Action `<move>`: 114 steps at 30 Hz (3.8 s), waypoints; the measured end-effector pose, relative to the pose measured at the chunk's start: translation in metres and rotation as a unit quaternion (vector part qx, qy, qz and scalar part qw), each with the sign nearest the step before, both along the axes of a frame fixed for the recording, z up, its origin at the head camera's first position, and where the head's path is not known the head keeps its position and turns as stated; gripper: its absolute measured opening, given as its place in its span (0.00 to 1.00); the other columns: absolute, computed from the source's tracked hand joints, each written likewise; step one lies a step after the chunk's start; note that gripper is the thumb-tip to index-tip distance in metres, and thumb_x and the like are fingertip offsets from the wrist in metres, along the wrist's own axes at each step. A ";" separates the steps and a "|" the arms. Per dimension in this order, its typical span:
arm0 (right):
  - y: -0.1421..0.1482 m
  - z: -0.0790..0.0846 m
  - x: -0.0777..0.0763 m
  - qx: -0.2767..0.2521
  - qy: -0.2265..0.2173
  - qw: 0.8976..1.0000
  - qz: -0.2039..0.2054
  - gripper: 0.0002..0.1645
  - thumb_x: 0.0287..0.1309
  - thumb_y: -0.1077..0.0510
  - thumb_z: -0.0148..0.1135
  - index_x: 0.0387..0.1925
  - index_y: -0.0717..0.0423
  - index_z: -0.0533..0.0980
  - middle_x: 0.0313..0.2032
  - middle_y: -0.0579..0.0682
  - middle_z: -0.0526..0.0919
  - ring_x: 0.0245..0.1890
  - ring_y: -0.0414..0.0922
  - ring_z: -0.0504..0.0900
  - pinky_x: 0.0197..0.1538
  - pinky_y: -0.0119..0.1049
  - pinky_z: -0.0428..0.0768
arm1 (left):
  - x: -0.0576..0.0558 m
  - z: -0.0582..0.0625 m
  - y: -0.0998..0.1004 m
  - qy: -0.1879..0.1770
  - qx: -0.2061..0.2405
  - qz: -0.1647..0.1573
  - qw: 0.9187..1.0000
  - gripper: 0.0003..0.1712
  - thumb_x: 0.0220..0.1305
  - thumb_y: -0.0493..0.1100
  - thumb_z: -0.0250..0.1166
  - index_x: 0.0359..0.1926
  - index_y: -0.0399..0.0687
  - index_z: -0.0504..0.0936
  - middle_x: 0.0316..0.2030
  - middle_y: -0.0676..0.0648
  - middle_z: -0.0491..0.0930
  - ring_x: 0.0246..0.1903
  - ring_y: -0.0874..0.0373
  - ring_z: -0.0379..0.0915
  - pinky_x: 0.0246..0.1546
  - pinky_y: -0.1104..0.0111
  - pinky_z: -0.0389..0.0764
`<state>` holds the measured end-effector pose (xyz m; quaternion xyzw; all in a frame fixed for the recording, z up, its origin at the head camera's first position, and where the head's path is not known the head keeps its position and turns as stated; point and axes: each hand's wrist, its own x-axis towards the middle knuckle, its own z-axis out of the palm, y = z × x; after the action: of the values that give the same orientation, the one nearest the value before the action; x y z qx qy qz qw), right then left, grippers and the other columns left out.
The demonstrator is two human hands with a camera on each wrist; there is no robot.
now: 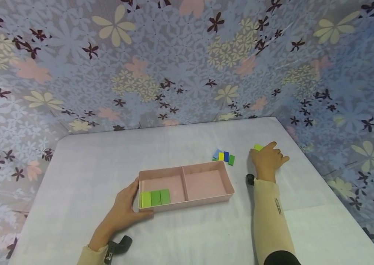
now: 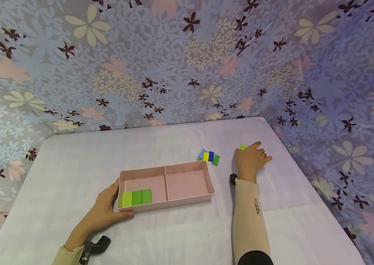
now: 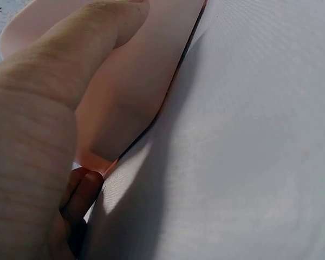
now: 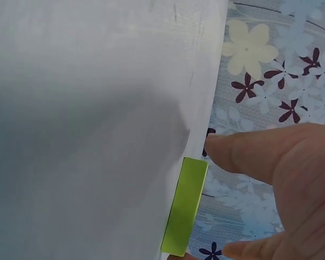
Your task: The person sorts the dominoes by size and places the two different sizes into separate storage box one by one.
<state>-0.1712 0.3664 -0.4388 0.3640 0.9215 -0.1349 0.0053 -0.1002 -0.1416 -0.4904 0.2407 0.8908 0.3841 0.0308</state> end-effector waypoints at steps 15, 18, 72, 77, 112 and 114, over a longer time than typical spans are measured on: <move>0.010 -0.005 -0.005 0.023 -0.019 1.000 -0.003 0.51 0.69 0.40 0.47 0.72 0.78 0.48 0.59 0.82 0.67 0.60 0.75 0.67 0.71 0.69 0.46 | -0.001 -0.003 0.000 0.006 -0.006 0.002 1.000 0.75 0.44 0.72 0.76 0.81 0.53 0.41 0.77 0.44 0.58 0.73 0.41 0.56 0.71 0.39 0.57; 0.011 -0.004 -0.006 0.025 -0.024 0.999 -0.007 0.51 0.69 0.40 0.48 0.72 0.78 0.49 0.60 0.82 0.66 0.61 0.75 0.66 0.72 0.68 0.45 | -0.001 -0.004 0.001 0.001 -0.004 0.002 1.000 0.75 0.43 0.73 0.76 0.82 0.55 0.41 0.77 0.45 0.58 0.74 0.43 0.55 0.71 0.39 0.57; -0.081 0.091 0.043 0.000 0.200 0.967 0.158 0.48 0.50 0.40 0.77 0.67 0.55 0.68 0.56 0.57 0.84 0.49 0.64 0.75 0.57 0.65 0.52 | -0.003 0.003 0.001 0.020 0.000 -0.010 1.000 0.74 0.45 0.68 0.78 0.81 0.53 0.42 0.76 0.42 0.59 0.73 0.41 0.57 0.68 0.38 0.59; -0.095 0.093 0.045 -0.004 0.204 0.959 0.196 0.46 0.50 0.41 0.77 0.66 0.54 0.70 0.55 0.54 0.85 0.45 0.60 0.74 0.54 0.62 0.51 | -0.002 0.003 0.002 0.017 0.003 -0.011 1.000 0.74 0.45 0.67 0.78 0.81 0.50 0.42 0.76 0.41 0.58 0.73 0.40 0.56 0.69 0.38 0.59; -0.170 0.079 0.067 0.010 0.195 0.893 0.406 0.36 0.40 0.42 0.84 0.51 0.46 0.79 0.49 0.43 0.88 0.36 0.47 0.75 0.52 0.56 0.53 | 0.000 0.002 0.002 0.033 0.007 -0.013 0.999 0.74 0.45 0.66 0.79 0.81 0.47 0.44 0.76 0.39 0.58 0.72 0.39 0.57 0.69 0.38 0.60; -0.173 0.077 0.068 0.009 0.196 0.889 0.413 0.35 0.40 0.42 0.83 0.51 0.46 0.79 0.48 0.43 0.88 0.37 0.47 0.76 0.53 0.56 0.53 | 0.000 0.001 0.001 0.029 0.007 -0.013 0.999 0.74 0.45 0.66 0.79 0.81 0.46 0.44 0.76 0.39 0.58 0.72 0.38 0.57 0.69 0.38 0.59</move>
<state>-0.1031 0.1938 -0.3613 -0.0836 0.9722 -0.1809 -0.1233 -0.0999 -0.1402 -0.4890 0.2632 0.8855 0.3828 0.0081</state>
